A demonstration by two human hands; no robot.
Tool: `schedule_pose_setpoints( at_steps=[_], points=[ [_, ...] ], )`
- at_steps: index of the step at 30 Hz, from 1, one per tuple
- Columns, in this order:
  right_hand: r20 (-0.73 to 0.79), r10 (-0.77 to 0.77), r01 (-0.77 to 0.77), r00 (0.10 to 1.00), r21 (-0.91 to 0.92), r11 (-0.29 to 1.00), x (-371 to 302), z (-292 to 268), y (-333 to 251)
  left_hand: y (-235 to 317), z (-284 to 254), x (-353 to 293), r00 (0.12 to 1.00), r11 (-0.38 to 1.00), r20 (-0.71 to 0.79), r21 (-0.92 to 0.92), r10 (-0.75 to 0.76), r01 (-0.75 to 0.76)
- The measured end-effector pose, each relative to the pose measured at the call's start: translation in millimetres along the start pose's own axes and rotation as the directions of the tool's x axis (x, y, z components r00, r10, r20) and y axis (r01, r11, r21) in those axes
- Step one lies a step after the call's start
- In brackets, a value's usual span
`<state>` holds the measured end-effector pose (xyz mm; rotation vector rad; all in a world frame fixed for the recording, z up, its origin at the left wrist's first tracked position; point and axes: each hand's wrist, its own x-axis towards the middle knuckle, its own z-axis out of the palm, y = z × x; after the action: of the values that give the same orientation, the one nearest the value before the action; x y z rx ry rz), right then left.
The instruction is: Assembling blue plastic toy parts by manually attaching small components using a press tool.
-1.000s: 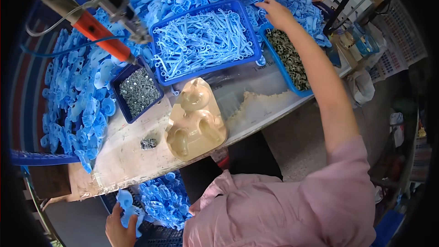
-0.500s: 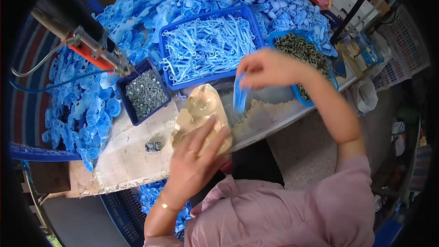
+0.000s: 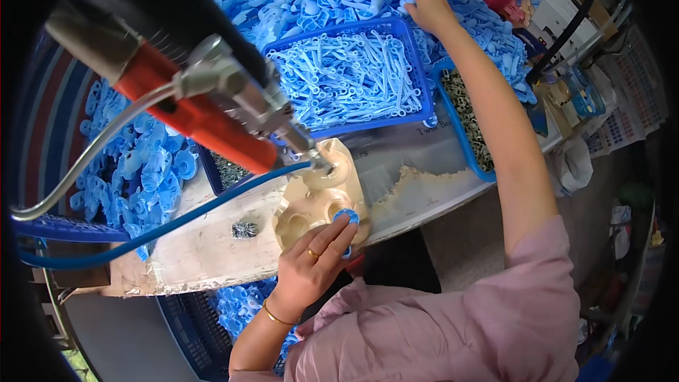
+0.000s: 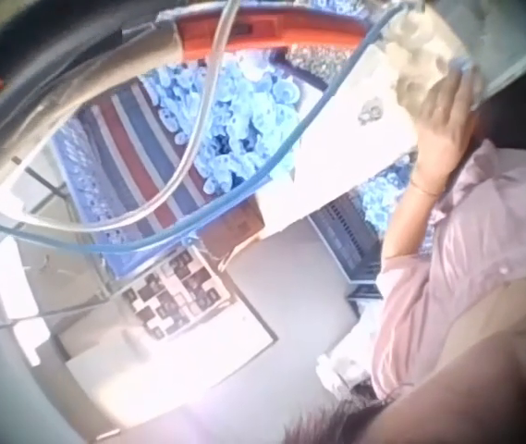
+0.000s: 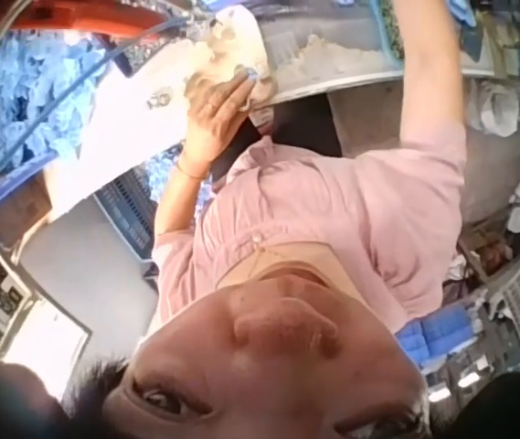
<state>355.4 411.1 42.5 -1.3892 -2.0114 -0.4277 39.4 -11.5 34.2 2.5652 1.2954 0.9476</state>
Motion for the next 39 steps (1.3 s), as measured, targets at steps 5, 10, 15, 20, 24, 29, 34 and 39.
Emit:
schedule_pose_setpoints(
  at_steps=[5,10,15,20,24,29,34,39],
  points=[
    [-0.037,0.001,-0.003,0.999,-0.045,0.999,12.5,3.2,-10.5,-17.0,-11.2,-40.9,0.994,0.971,0.031,0.218,-0.105,0.096],
    [0.095,0.135,-0.163,0.986,0.433,0.886,-20.8,-65.2,-28.2,-35.6,-6.7,-67.7,0.978,0.955,0.024,0.223,-0.206,0.196],
    [0.643,-0.436,-0.406,0.630,0.751,0.521,-110.1,-130.1,-175.5,-34.8,-12.4,-70.7,0.969,0.947,0.066,0.238,-0.238,0.216],
    [0.621,-0.661,-0.186,0.421,0.772,0.607,-151.1,-123.2,-233.9,-39.4,-4.2,-69.5,0.972,0.949,0.003,0.215,-0.237,0.231],
    [0.597,-0.703,-0.054,0.387,0.775,0.629,-174.3,-113.1,-248.0,-45.0,-15.5,-78.6,0.967,0.960,-0.030,0.117,-0.254,0.256],
    [0.533,-0.643,0.111,0.550,0.717,0.688,-193.4,-117.3,-252.0,-137.4,-55.8,-106.0,0.810,0.668,-0.434,0.471,-0.393,0.576],
    [0.425,-0.632,0.163,0.648,0.733,0.660,-186.9,-126.7,-264.8,-217.4,-103.7,-135.2,0.761,0.533,-0.471,0.543,-0.447,0.649],
    [0.553,-0.575,-0.068,0.602,0.754,0.654,-186.3,-134.7,-260.9,-202.1,-143.8,-129.1,0.498,0.658,-0.630,-0.027,-0.596,0.753]
  ],
)
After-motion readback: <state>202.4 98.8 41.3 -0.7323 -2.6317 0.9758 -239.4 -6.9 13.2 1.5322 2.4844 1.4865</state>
